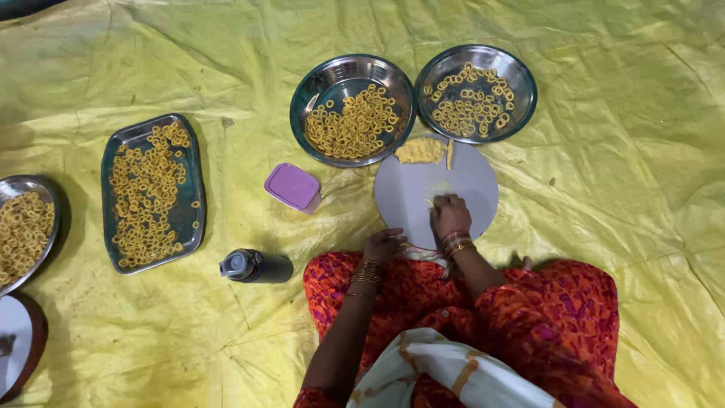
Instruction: The person rolls small pieces of yellow dough into thin ropes on a round board, then shapes them into rings and places them into metal bowls. The person repeats this process continuously, accumulating finished rings in the bowls.
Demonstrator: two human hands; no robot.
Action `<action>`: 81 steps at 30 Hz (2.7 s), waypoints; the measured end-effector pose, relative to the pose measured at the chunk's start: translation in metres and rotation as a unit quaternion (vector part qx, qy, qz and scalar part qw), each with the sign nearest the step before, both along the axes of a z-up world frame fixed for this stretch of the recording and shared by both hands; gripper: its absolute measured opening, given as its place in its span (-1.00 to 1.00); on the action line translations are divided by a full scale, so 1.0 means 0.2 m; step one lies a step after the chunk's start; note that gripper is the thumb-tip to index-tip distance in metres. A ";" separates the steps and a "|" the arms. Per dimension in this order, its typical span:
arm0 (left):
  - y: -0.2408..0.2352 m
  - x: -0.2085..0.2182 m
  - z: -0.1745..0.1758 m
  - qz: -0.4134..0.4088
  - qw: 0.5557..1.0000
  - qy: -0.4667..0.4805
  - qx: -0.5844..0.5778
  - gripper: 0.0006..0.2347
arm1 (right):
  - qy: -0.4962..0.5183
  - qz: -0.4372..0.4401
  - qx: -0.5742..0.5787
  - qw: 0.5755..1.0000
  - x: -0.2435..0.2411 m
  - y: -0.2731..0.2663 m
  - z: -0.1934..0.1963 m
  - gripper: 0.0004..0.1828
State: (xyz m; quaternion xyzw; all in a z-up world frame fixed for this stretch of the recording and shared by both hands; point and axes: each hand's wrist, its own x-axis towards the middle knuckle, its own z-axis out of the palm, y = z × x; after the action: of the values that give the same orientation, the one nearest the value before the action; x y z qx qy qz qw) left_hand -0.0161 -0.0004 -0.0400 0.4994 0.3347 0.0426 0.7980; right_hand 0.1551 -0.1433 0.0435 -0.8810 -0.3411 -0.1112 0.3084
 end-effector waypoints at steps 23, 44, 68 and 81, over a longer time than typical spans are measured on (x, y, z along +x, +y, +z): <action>0.05 0.14 0.25 -0.047 0.981 -0.002 0.191 -0.89 | 0.572 0.185 0.144 0.786 -0.01 -0.10 -0.13 -0.82; 0.01 0.14 0.39 0.134 0.975 -0.091 -0.155 -0.60 | 0.347 0.084 0.157 0.921 -0.26 -0.13 0.16 -0.73; -0.03 0.06 0.65 0.018 0.988 0.027 0.148 -0.70 | 0.051 0.206 0.106 0.972 -0.37 -0.14 0.46 -0.85; -0.01 -0.01 0.60 -0.099 0.946 0.003 0.309 -0.66 | 0.043 0.255 0.065 0.964 -0.32 -0.19 0.36 -0.91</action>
State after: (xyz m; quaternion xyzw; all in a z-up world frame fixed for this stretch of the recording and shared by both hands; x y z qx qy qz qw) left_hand -0.0179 -0.0015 0.0809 0.7523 0.2561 0.0630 0.6037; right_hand 0.0906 -0.1807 0.1154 -0.7466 -0.5329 -0.0128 0.3980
